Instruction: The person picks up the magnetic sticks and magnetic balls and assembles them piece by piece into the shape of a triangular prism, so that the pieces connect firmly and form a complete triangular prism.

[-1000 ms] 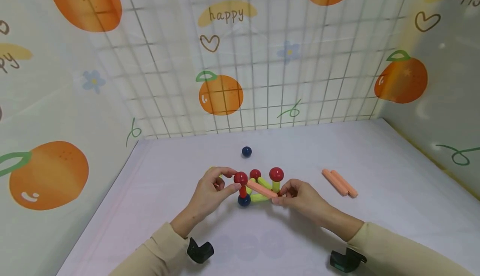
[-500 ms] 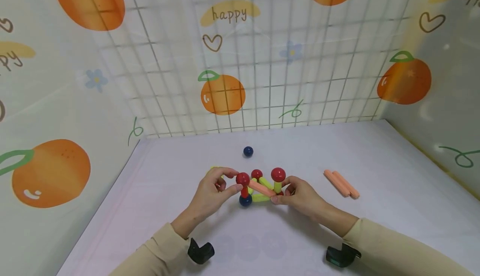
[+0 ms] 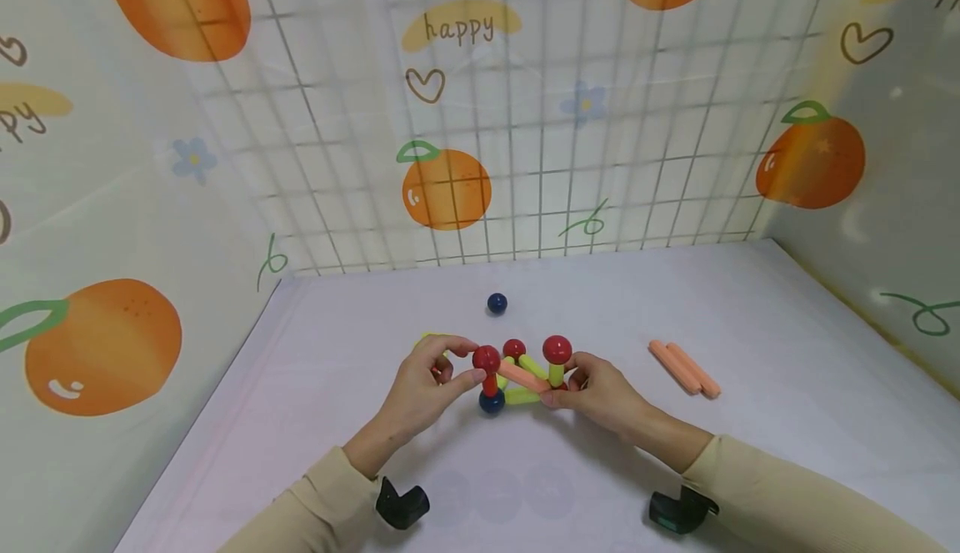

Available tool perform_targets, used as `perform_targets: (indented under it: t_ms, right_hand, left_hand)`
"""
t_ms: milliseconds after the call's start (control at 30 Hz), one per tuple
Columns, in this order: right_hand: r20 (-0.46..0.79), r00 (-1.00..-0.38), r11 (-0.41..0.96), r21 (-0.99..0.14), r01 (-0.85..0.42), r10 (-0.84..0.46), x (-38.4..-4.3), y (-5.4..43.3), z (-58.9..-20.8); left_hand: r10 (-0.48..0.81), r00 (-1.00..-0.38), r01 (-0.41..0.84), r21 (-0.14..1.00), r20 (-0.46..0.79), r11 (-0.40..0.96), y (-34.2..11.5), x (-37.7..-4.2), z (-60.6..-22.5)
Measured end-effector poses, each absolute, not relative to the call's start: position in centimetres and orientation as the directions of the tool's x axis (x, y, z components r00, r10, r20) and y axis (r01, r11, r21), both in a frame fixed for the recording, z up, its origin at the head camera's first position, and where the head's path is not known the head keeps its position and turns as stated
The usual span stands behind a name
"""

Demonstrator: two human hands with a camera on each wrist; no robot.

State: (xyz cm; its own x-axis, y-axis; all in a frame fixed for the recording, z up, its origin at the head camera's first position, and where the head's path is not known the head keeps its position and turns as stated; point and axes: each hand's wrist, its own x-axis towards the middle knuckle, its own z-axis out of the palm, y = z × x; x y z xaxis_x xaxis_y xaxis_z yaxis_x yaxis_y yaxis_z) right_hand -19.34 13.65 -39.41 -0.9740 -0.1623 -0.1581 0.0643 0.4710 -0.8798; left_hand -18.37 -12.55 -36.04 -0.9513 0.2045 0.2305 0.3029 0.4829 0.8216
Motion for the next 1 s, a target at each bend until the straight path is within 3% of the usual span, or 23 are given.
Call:
perform_targets:
  t_ms: [300,533,767,1000]
  right_hand:
    - [-0.122,-0.978,0.479,-0.877,0.025,-0.172,-19.2,13.3,-38.7]
    - [-0.035,-0.98,0.391,-0.919,-0.046,-0.196,-18.9,13.6,-36.8]
    - [0.004,-0.985,0.401,-0.913,-0.075,-0.175,-18.6,14.7,-35.7]
    - [-0.016,-0.984,0.393,-0.918,-0.057,-0.18,-18.5,14.7,-35.9]
  left_hand:
    - [0.216,-0.952,0.298,0.818,0.217,0.493,-13.1,-18.1,-36.2]
    - [0.162,-0.964,0.266,0.783,0.211,0.562,-14.2,-18.1,-36.4]
    - [0.023,-0.99,0.105,0.613,0.141,0.783,-15.8,-20.7,-37.7]
    - [0.011,-0.998,0.041,0.515,0.061,0.856,-18.4,-22.4,-38.7]
